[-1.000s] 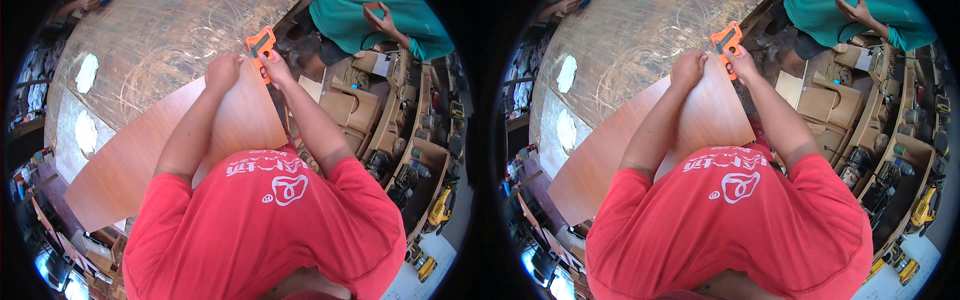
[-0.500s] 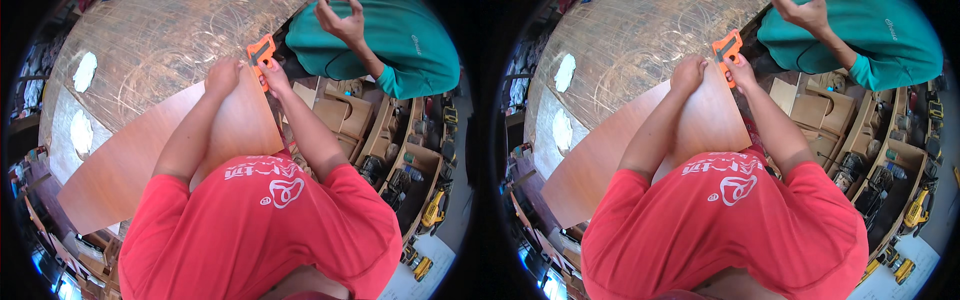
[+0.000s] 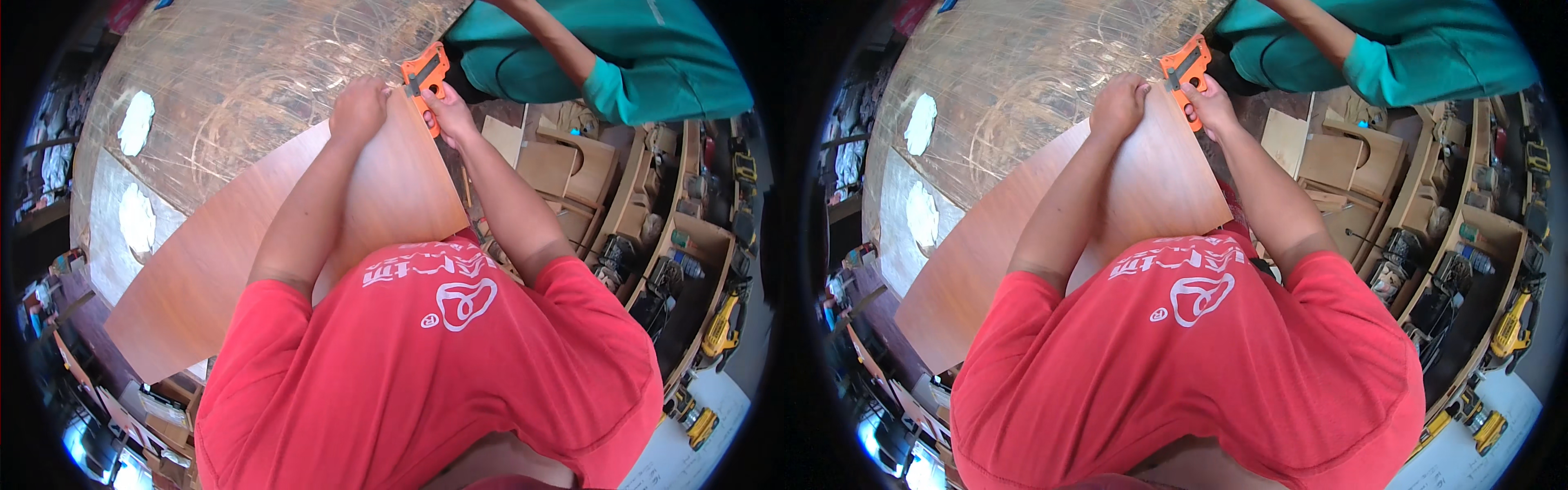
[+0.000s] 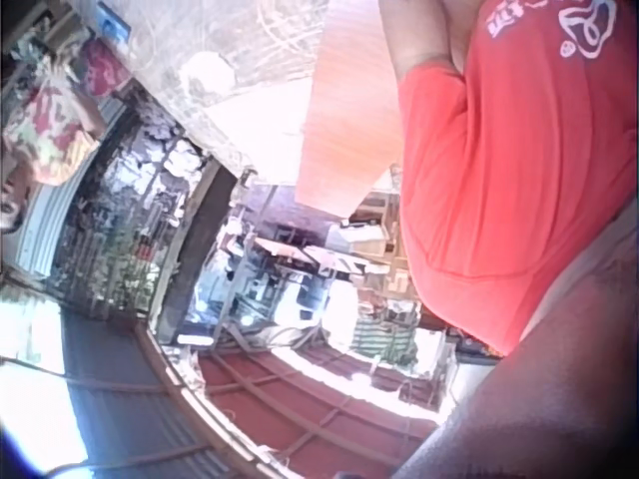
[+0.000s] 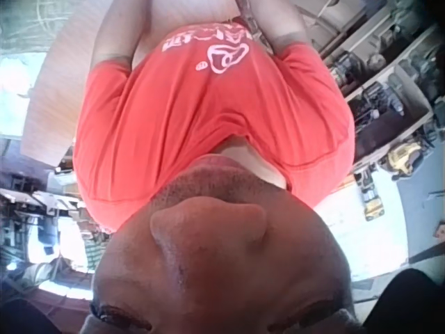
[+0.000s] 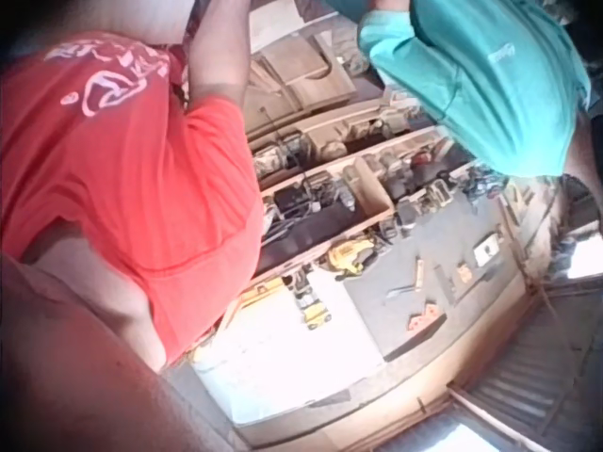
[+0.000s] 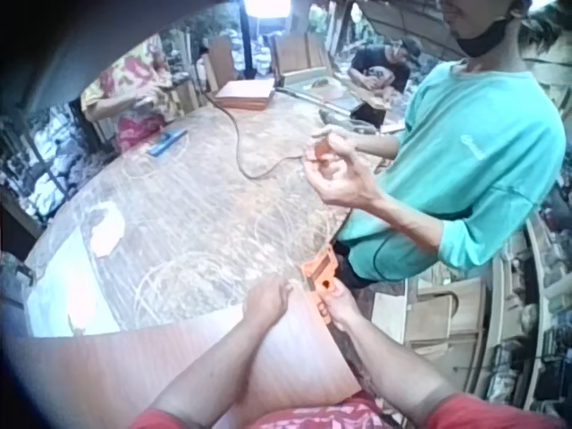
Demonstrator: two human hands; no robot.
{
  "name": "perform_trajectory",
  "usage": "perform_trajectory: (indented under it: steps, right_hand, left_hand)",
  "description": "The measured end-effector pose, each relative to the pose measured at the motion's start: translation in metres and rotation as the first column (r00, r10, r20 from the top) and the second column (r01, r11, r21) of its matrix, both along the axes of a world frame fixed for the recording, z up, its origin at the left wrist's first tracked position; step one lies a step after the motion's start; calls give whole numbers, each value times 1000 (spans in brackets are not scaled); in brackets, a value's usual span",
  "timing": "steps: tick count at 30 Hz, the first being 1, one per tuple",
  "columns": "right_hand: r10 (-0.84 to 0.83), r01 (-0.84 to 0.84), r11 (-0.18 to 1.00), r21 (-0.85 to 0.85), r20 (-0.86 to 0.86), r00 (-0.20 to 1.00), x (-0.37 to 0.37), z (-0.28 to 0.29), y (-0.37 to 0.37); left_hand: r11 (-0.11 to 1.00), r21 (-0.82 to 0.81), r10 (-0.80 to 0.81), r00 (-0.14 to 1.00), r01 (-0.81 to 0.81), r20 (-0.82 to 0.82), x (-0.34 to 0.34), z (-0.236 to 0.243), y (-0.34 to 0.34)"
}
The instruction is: The person trims the edges of a wooden panel using an edge trimmer, rotating and flipping the panel by hand to trim along its different sides.
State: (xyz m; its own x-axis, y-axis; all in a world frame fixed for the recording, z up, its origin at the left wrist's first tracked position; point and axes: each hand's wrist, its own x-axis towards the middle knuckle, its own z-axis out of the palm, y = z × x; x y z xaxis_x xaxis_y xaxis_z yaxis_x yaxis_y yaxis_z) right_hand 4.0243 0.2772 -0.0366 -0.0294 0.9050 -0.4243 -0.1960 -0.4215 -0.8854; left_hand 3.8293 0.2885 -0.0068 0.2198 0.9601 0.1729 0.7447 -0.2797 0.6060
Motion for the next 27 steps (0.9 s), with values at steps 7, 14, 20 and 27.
perform_trajectory:
  steps: [7,14,20,27]
  right_hand:
    - [-19,19,999,-27,11,1000,12,2,-33]
    - [-15,14,999,-38,-29,999,27,11,-82]
    - [-17,17,1000,-13,11,1000,30,7,-94]
    - [-34,33,999,18,54,998,21,-5,-48]
  left_hand:
    - [1000,-6,3,1000,-3,-1,0,-1,2]
    - [1000,-21,3,1000,-3,-23,1,-1,1]
    - [1000,19,2,1000,-2,-29,-1,-2,1]
    - [1000,4,-8,999,8,-47,4,1,1]
